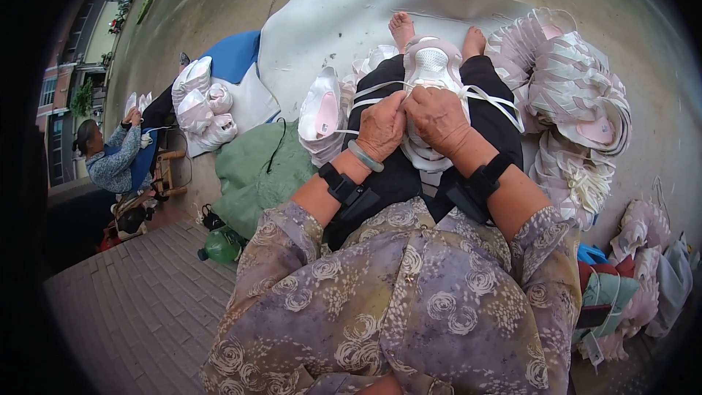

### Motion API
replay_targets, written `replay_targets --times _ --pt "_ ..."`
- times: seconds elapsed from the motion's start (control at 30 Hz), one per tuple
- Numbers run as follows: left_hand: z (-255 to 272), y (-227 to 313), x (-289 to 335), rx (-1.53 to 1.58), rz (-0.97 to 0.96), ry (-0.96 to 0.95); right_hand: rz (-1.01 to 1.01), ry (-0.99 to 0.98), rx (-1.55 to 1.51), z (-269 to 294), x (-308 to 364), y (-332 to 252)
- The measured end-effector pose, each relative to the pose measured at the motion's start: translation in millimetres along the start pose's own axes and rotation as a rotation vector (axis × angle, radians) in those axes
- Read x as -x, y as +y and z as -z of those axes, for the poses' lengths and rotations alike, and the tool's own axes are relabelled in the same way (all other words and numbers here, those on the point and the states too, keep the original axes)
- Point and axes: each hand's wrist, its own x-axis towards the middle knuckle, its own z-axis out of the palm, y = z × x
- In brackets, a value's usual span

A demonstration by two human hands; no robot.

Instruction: The recorder is lacing a white sneaker while sitting on the floor.

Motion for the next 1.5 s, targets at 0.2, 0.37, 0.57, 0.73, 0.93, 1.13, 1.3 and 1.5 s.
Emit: replay_targets --times 0.2,0.37,0.57,0.73,0.93,1.13,1.3,1.5 --pt "0 1 4 -0.122 -0.088 0.004 -0.231 0.232 -0.111 73 49 5" --pt "2 8 8 -0.179 -0.040 -0.018 -0.998 0.410 -0.101 111 255 83" --pt "9 1 7 0.046 0.114 0.022 -1.049 0.030 -0.243 106 261 58" --pt "5 -13 -13 0.232 0.411 0.122 -0.693 0.014 0.217 81 197 59" --pt "22 -15 -34 0.783 0.668 -0.118 -0.396 0.150 -0.105 67 100 26" --pt "41 -18 -41 1.092 0.703 -0.378 -0.284 0.081 -0.194 48 75 14" --pt "35 -8 -44 0.949 0.767 -0.373 -0.288 0.127 -0.190 61 81 19" --pt "24 -5 -44 0.713 0.682 -0.341 -0.632 0.189 -0.273 98 139 50"
